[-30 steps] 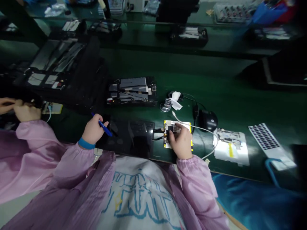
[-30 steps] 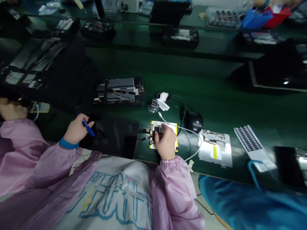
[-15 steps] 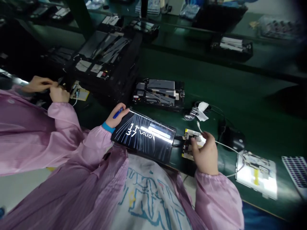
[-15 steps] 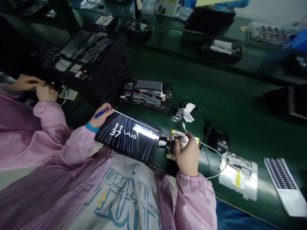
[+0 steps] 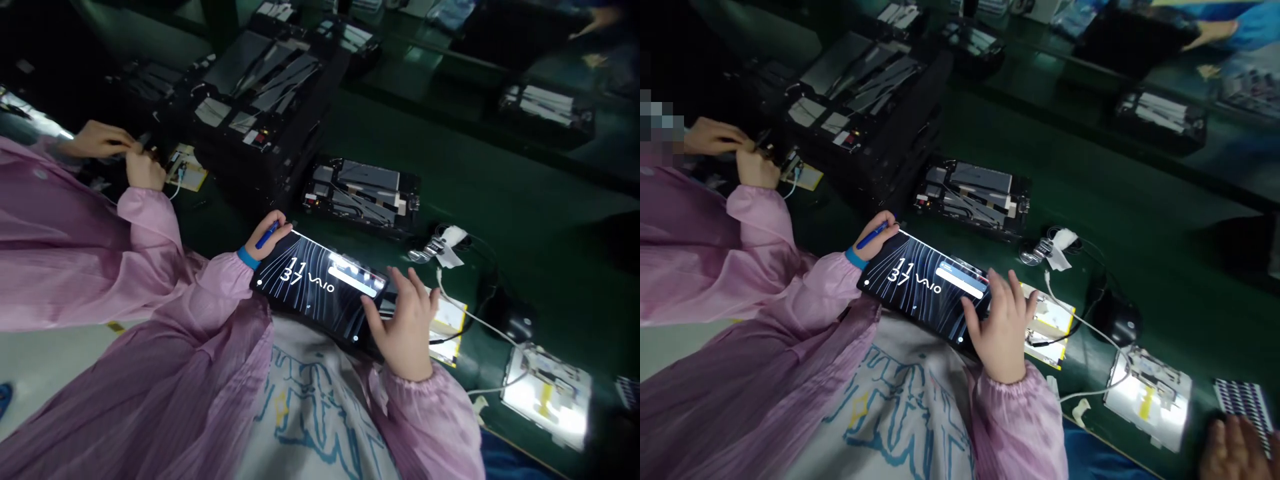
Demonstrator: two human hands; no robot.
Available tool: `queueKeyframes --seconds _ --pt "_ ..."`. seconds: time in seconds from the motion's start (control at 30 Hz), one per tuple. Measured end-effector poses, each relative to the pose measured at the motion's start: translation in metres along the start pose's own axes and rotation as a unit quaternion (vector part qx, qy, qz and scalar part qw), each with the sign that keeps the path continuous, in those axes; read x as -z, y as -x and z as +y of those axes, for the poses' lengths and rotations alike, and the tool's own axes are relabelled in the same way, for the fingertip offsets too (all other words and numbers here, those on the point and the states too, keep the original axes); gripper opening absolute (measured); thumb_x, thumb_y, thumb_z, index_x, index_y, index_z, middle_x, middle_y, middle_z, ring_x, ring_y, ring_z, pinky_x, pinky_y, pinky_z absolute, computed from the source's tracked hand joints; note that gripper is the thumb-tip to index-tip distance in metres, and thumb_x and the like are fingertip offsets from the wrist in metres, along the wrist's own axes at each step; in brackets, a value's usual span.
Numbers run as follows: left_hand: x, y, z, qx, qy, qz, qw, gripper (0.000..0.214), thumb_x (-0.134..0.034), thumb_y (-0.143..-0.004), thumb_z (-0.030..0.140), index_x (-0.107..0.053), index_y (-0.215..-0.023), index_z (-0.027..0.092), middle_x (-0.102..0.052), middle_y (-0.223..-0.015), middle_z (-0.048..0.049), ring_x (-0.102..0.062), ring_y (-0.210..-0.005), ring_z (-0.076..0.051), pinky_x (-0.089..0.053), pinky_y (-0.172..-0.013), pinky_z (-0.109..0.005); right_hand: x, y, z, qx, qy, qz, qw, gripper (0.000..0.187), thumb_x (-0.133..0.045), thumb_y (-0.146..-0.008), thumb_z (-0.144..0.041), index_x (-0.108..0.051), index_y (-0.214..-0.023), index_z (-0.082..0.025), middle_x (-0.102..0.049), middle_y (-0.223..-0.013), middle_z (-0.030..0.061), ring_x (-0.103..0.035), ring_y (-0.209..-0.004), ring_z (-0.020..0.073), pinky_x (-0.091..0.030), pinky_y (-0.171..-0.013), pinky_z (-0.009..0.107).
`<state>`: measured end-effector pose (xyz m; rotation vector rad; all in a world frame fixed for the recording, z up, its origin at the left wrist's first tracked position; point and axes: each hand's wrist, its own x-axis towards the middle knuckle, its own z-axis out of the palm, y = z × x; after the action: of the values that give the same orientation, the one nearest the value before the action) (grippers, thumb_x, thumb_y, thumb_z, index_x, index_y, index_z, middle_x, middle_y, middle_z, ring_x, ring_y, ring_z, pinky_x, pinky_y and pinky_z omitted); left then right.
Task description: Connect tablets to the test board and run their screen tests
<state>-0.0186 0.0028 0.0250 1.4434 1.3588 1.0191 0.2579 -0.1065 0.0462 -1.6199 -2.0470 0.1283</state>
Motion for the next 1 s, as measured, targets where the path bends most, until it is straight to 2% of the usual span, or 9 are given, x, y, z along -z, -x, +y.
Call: queueKeyframes --seconds 0.13,0.2,0.3,0.37,0.43,0.5,0.67,0.8,1.0 --pt "-0.003 0.0 -0.005 -0.008 0.03 -0.009 0.999 0.026 -0.058 -0.08 0.038 -0.04 -0.072 0.019 -0.04 -0.067 0.0036 -0.04 -0.065 -0.012 -0.036 -0.067 -0.027 -0.002 0.003 -0.023 0.14 -0.049 -0.095 0.984 0.036 -0.053 -0.089 -0.037 -0.054 -0.123 -0.025 -0.057 -0.129 0.0097 -0.039 -0.133 0.0315 -0.024 -0.11 0.059" --pt "-0.003 0.0 -0.006 -0.012 0.035 -0.013 0.999 0.027 -0.058 -0.08 0.038 -0.04 -0.072 0.019 -0.041 -0.068 0.0035 -0.04 -0.065 -0.012 -0.036 -0.067 -0.027 -0.009 0.004 -0.035 0.188 -0.052 -0.143 0.97 0.029 -0.056 -0.088 -0.036 -0.06 -0.115 -0.027 -0.056 -0.132 0.0074 -0.035 -0.135 0.0322 -0.02 -0.111 0.062" --pt "-0.003 0.002 -0.006 -0.013 0.037 -0.017 0.999 0.028 -0.058 -0.08 0.038 -0.04 -0.072 0.019 -0.042 -0.069 0.0033 -0.04 -0.065 -0.011 -0.036 -0.068 -0.028 -0.018 0.0 -0.036 0.148 0.005 -0.152 0.977 0.037 -0.057 -0.086 -0.042 -0.059 -0.119 -0.026 -0.05 -0.139 0.0101 -0.029 -0.137 0.0393 -0.013 -0.105 0.073" --pt "-0.003 0.002 -0.006 -0.014 0.036 -0.017 0.999 0.028 -0.058 -0.081 0.038 -0.04 -0.073 0.019 -0.042 -0.069 0.0034 -0.04 -0.065 -0.011 -0.036 -0.068 -0.028 -0.02 -0.008 -0.028 0.081 0.037 -0.12 0.989 0.054 -0.056 -0.085 -0.049 -0.05 -0.131 -0.022 -0.045 -0.142 0.016 -0.027 -0.137 0.0431 -0.017 -0.101 0.077" --pt "-0.004 0.003 -0.007 -0.017 0.039 -0.017 0.999 0.028 -0.058 -0.081 0.04 -0.04 -0.073 0.019 -0.041 -0.069 0.0034 -0.04 -0.065 -0.011 -0.036 -0.068 -0.028 -0.018 -0.015 -0.023 0.047 0.03 -0.09 0.994 0.067 -0.056 -0.083 -0.055 -0.042 -0.138 -0.019 -0.042 -0.142 0.0195 -0.027 -0.137 0.0433 -0.022 -0.1 0.075" --pt "-0.004 0.002 -0.01 -0.019 0.049 -0.019 0.998 0.031 -0.058 -0.08 0.043 -0.04 -0.073 0.019 -0.04 -0.068 0.0038 -0.04 -0.064 -0.011 -0.035 -0.066 -0.028 -0.017 -0.02 -0.025 0.077 0.006 -0.096 0.992 0.068 -0.057 -0.081 -0.055 -0.041 -0.138 -0.021 -0.041 -0.143 0.0187 -0.027 -0.137 0.0417 -0.024 -0.102 0.072" --pt "-0.005 0.0 -0.015 -0.026 0.067 -0.026 0.997 0.038 -0.059 -0.078 0.05 -0.038 -0.072 0.019 -0.036 -0.064 0.0051 -0.034 -0.059 -0.01 -0.033 -0.062 -0.028 -0.025 -0.017 -0.058 0.225 -0.028 -0.198 0.954 0.06 -0.067 -0.077 -0.042 -0.049 -0.132 -0.026 -0.039 -0.147 0.0132 -0.022 -0.14 0.0402 -0.018 -0.107 0.07" --pt "-0.006 0.002 -0.014 -0.026 0.068 -0.021 0.997 0.039 -0.058 -0.079 0.051 -0.038 -0.071 0.019 -0.036 -0.065 0.0049 -0.035 -0.06 -0.01 -0.032 -0.062 -0.028 -0.034 -0.016 -0.072 0.241 -0.017 -0.211 0.947 0.053 -0.07 -0.076 -0.031 -0.055 -0.127 -0.029 -0.04 -0.147 0.0102 -0.023 -0.14 0.0395 -0.016 -0.107 0.072" --pt "-0.006 0.003 -0.013 -0.025 0.069 -0.02 0.997 0.038 -0.058 -0.079 0.051 -0.038 -0.071 0.02 -0.035 -0.065 0.0048 -0.034 -0.06 -0.011 -0.033 -0.062 -0.028 -0.036 -0.02 -0.071 0.242 -0.02 -0.216 0.946 0.044 -0.07 -0.075 -0.031 -0.061 -0.119 -0.029 -0.043 -0.145 0.009 -0.024 -0.14 0.0396 -0.016 -0.107 0.072"
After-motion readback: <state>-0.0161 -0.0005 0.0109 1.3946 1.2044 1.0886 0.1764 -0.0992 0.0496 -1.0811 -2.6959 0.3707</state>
